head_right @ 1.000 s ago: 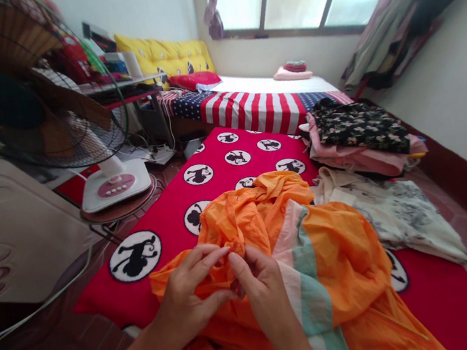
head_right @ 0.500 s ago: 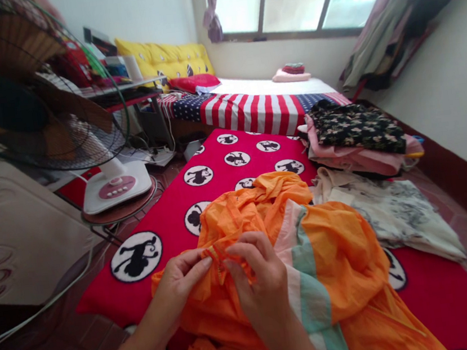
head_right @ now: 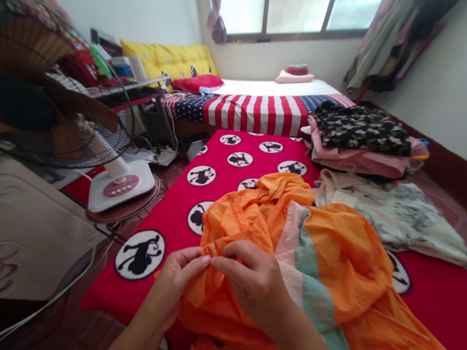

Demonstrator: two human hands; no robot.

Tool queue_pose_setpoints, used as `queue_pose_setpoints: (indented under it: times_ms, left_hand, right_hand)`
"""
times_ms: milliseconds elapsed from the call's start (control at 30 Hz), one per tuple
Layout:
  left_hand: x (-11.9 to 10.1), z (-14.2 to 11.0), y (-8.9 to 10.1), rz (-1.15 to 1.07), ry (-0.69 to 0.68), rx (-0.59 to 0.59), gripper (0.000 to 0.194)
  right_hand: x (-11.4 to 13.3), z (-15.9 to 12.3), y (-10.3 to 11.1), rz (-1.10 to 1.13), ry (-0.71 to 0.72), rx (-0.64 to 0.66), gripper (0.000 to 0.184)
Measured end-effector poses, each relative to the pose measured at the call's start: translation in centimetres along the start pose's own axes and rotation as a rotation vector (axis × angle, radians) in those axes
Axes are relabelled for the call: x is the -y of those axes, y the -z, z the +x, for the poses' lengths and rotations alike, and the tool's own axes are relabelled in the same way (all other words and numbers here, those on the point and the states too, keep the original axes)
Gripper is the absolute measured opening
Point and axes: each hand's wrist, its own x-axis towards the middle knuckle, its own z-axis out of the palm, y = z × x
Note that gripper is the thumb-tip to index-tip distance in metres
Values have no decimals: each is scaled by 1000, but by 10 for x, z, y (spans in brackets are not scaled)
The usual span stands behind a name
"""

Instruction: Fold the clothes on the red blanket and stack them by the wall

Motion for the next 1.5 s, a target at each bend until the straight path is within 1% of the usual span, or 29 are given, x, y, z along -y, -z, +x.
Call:
queue_pose_setpoints:
  times_ms: [100, 200, 267, 333, 400, 467, 533, 567, 600, 667, 700, 733, 800, 900, 967, 1033, 1100, 1167, 1233, 1267, 1300, 1367, 1433, 1500]
  left_hand:
    - [1, 1, 2, 60, -45, 38, 21]
    - [4, 3, 3, 229, -146, 78, 16]
    - [8, 5, 2, 358, -246, 54, 11]
    - [11, 6, 0, 437, -330, 1, 11]
    - [12, 7, 0, 460, -368, -30, 14]
    - [13, 7, -1, 461, -378, -40, 15]
    - [17, 3, -4, 465, -353, -31, 16]
    - [20, 0, -7, 463, -309, 4, 17]
    - [24, -4, -11, 454, -240, 63, 17]
    - [33, -12, -19, 416, -67, 206, 16]
    - [37, -15, -23, 392, 3, 250, 15]
    - [39, -17, -25, 373, 47, 257, 14]
    - [40, -16, -25, 330, 62, 195, 14]
    - [32, -5, -15, 214, 23, 128, 24]
    - [27, 2, -8, 134, -19, 99, 29]
    - [24, 8, -4, 93, -72, 74, 29]
    - [24, 11, -2, 127, -132, 60, 27]
    - [24, 14, 0, 237, -190, 20, 25]
    - [19, 18, 6, 336, -210, -43, 26]
    - [15, 21, 10, 351, -200, -87, 30]
    - [9, 25, 15, 334, -188, -132, 33]
    - [-4, 37, 24, 224, -206, -201, 35]
    - [-17, 51, 30, 84, -263, -207, 31]
    - [-25, 65, 31, -26, -282, -167, 25]
  right_hand:
    - [2, 3, 0, 66, -67, -40, 21]
    - [4, 8, -1, 110, -126, -78, 16]
    - [6, 9, -1, 124, -140, -72, 15]
    - [8, 8, -3, 133, -145, -61, 15]
    - [9, 5, -6, 137, -153, -71, 15]
    - [10, 1, -9, 135, -160, -93, 16]
    - [10, 2, -11, 126, -158, -106, 17]
    - [10, 4, -11, 118, -155, -117, 17]
    - [10, 8, -10, 106, -153, -139, 18]
    - [9, 22, -4, 71, -159, -224, 17]
    - [8, 30, 0, 48, -168, -275, 15]
    - [7, 37, 5, 28, -180, -315, 14]
    - [4, 49, 13, 6, -220, -328, 11]
    - [-6, 51, 17, 75, -361, -214, 8]
    - [-14, 43, 13, 202, -488, -133, 20]
    - [-19, 32, 7, 322, -574, -42, 30]
    - [-21, 20, 2, 345, -613, 67, 27]
    - [-22, 11, -1, 301, -651, 153, 17]
    - [-24, 6, 0, 283, -706, 158, 9]
    - [-26, 4, 1, 295, -731, 133, 11]
    - [-28, 4, 2, 311, -747, 101, 13]
    - [-33, 5, 5, 336, -739, 51, 17]
    - [-35, 7, 5, 334, -687, 40, 21]
    - [-37, 8, 2, 325, -634, 49, 24]
